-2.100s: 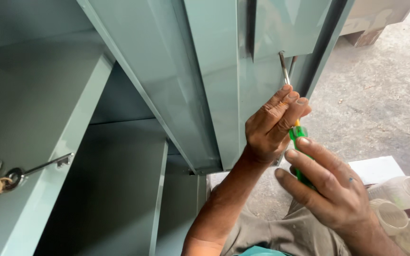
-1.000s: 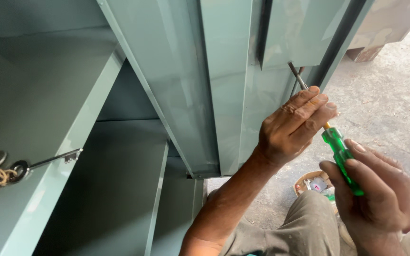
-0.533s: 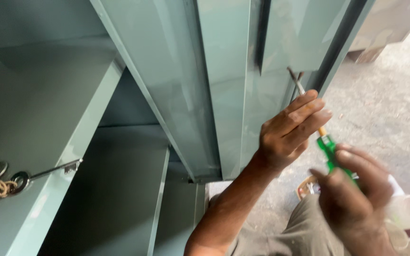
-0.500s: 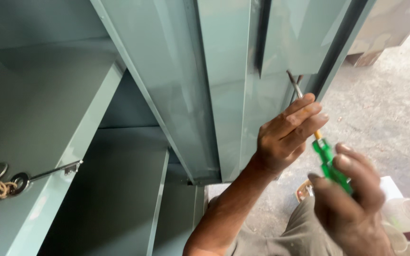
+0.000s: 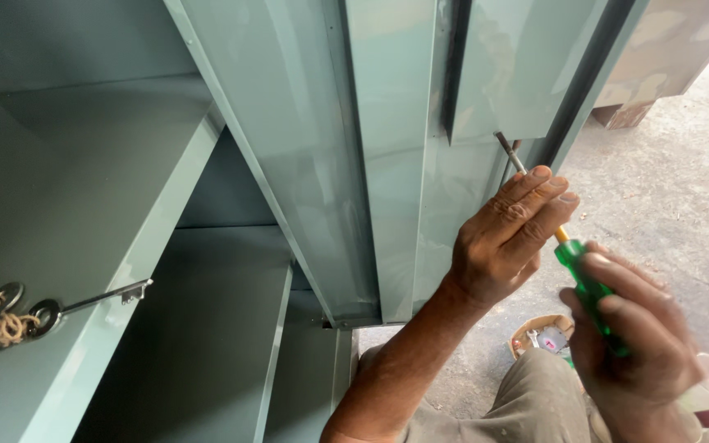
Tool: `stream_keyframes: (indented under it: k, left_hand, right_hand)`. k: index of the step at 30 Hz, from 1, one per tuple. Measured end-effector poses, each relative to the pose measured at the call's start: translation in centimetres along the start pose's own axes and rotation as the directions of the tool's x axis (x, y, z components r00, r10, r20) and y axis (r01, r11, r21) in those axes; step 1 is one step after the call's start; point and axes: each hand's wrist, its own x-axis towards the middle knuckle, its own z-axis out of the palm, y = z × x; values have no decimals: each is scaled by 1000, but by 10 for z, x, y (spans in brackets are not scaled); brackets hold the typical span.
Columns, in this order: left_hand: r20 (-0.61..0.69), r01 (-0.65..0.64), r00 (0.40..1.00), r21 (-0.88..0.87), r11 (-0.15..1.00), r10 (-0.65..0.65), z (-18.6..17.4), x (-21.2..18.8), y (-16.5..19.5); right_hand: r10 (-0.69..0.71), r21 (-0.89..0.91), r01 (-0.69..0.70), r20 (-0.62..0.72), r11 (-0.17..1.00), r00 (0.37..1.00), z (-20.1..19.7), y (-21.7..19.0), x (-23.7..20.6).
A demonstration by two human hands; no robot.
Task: The person uses a screwdriver to drive screws into a green metal locker door, aligning the panel against the cabinet frame. They pick screws and hardware from containers on the floor, attach a red knob to the door, and touch up the painted surface with a small brush.
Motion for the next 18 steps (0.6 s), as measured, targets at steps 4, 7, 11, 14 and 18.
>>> stream_keyframes:
  k: [4, 7, 11, 14, 18]
  left_hand:
    - [16, -49, 999, 12, 999, 48, -2, 0, -5]
    - [54, -62, 997, 16, 998, 61, -4, 0, -12]
    - [49, -55, 997, 10, 998, 55, -2, -2, -12]
    - [72, -68, 995, 9, 998, 68, 0, -2, -10]
    - [49, -39, 998, -30, 999, 40, -2, -1, -11]
  right_hand:
    - [-15, -45, 9, -132, 999, 991, 9, -3, -1]
    - [-53, -72, 56, 39, 996, 998, -6, -8, -4]
    - [-20, -176, 31, 63, 984, 998, -15, -16, -13]
    - [-39, -176, 37, -7, 984, 999, -9, -7, -7]
    - [-246, -127, 247, 17, 961, 969, 4, -3, 3]
